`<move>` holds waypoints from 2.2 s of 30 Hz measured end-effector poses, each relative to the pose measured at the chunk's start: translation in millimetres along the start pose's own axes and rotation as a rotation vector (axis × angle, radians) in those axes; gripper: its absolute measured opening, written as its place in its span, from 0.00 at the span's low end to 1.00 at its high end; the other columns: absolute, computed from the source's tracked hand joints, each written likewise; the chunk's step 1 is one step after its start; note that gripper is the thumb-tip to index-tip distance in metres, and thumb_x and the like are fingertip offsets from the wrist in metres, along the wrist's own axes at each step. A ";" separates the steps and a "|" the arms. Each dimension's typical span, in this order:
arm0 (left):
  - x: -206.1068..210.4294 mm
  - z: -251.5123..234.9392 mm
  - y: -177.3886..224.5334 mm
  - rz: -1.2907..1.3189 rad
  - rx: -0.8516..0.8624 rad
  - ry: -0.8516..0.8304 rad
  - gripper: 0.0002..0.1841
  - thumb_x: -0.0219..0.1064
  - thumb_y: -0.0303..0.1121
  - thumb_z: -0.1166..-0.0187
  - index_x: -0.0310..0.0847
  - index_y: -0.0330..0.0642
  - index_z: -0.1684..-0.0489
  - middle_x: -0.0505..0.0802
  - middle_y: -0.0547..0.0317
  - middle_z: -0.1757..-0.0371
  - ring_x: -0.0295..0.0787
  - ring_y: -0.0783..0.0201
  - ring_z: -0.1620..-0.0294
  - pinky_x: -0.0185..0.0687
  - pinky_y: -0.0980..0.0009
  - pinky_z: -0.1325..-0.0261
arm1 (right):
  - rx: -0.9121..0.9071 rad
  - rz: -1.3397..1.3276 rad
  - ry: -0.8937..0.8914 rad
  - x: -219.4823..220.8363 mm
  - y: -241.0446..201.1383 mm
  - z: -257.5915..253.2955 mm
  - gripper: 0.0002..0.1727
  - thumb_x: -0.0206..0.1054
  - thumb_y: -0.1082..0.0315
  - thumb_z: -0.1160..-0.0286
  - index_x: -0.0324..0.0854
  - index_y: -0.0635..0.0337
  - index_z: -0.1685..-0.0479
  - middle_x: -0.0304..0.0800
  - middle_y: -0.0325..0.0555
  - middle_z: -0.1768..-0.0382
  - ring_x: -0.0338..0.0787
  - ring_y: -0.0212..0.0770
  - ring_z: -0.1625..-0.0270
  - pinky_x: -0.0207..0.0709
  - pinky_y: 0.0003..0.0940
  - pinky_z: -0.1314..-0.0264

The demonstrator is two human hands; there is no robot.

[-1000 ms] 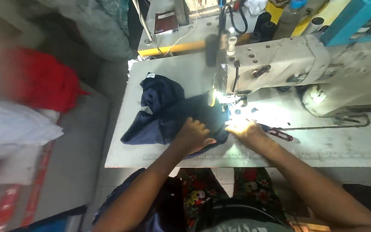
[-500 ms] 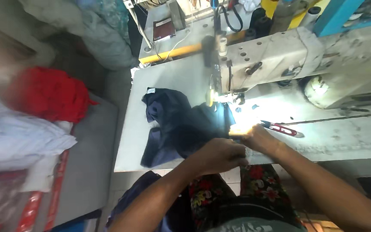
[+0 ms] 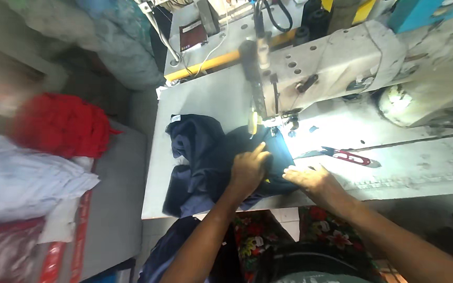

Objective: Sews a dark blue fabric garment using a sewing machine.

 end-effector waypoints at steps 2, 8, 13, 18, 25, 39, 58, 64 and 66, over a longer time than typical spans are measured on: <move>-0.1 0.2 2.8 -0.057 0.041 -0.021 0.23 0.69 0.21 0.31 0.91 0.49 0.37 0.89 0.56 0.26 0.92 0.49 0.52 0.79 0.46 0.55 | 0.011 0.022 0.012 1.3 -2.5 -0.1 0.14 0.62 0.75 0.23 0.94 0.56 0.53 0.99 0.46 0.49 0.97 0.47 0.42 0.87 0.50 0.48; 1.3 -6.7 6.2 -0.014 -0.044 -0.007 0.16 0.61 0.30 0.23 0.95 0.46 0.45 0.93 0.55 0.34 0.91 0.47 0.44 0.75 0.42 0.44 | 0.043 0.066 0.008 0.9 -7.5 0.6 0.15 0.61 0.76 0.24 0.94 0.57 0.52 0.99 0.45 0.47 0.96 0.47 0.41 0.86 0.50 0.49; 7.7 -5.0 2.5 -0.038 -0.057 0.042 0.15 0.68 0.41 0.19 0.93 0.46 0.42 0.92 0.55 0.32 0.91 0.48 0.42 0.76 0.43 0.40 | 0.067 0.084 0.012 1.8 -9.5 0.6 0.15 0.60 0.76 0.23 0.94 0.56 0.52 0.98 0.45 0.47 0.96 0.47 0.41 0.85 0.49 0.50; 6.5 -6.4 0.5 -0.036 -0.054 0.036 0.14 0.71 0.38 0.22 0.93 0.47 0.43 0.92 0.56 0.32 0.90 0.49 0.42 0.76 0.43 0.41 | 0.070 0.101 0.014 3.1 -9.4 0.2 0.15 0.60 0.75 0.23 0.94 0.54 0.52 0.99 0.43 0.47 0.96 0.46 0.40 0.85 0.48 0.50; 6.4 -9.9 -3.7 -0.041 -0.045 0.036 0.14 0.70 0.38 0.21 0.93 0.46 0.42 0.92 0.55 0.31 0.90 0.48 0.43 0.76 0.43 0.42 | 0.072 0.102 0.014 5.2 -8.3 -4.8 0.15 0.62 0.76 0.25 0.95 0.55 0.52 0.98 0.43 0.47 0.96 0.45 0.40 0.85 0.46 0.51; 5.3 -22.2 -16.4 -0.035 -0.064 0.035 0.14 0.67 0.35 0.20 0.92 0.46 0.42 0.90 0.57 0.29 0.89 0.48 0.41 0.74 0.42 0.41 | 0.068 0.118 0.036 8.7 0.4 -16.1 0.15 0.62 0.77 0.25 0.95 0.56 0.54 0.98 0.45 0.46 0.96 0.47 0.40 0.83 0.50 0.42; 8.2 -46.5 -41.1 -0.035 -0.128 0.021 0.15 0.63 0.37 0.18 0.90 0.46 0.40 0.93 0.60 0.32 0.89 0.48 0.37 0.73 0.43 0.36 | 0.085 0.159 0.024 11.7 8.2 -39.4 0.15 0.67 0.80 0.30 0.95 0.56 0.52 0.97 0.47 0.45 0.95 0.50 0.40 0.80 0.55 0.46; 7.2 -54.7 -46.0 -0.039 -0.171 -0.018 0.16 0.62 0.38 0.16 0.89 0.47 0.37 0.93 0.57 0.33 0.86 0.46 0.33 0.69 0.43 0.30 | 0.074 0.126 0.049 10.2 13.2 -46.4 0.15 0.67 0.80 0.32 0.95 0.57 0.53 0.97 0.50 0.48 0.94 0.55 0.43 0.80 0.56 0.42; 6.9 -58.0 -49.7 -0.057 -0.172 -0.041 0.16 0.62 0.39 0.15 0.89 0.48 0.36 0.93 0.57 0.35 0.85 0.46 0.32 0.69 0.43 0.30 | 0.070 0.116 0.039 12.5 16.9 -47.1 0.15 0.66 0.79 0.30 0.95 0.56 0.51 0.97 0.50 0.46 0.93 0.55 0.41 0.81 0.55 0.40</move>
Point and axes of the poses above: each hand's wrist, its own z-axis away from the middle knuckle, its own x-axis out of the palm, y = z × x, the point moved 5 cm from there along -z, towards the middle knuckle
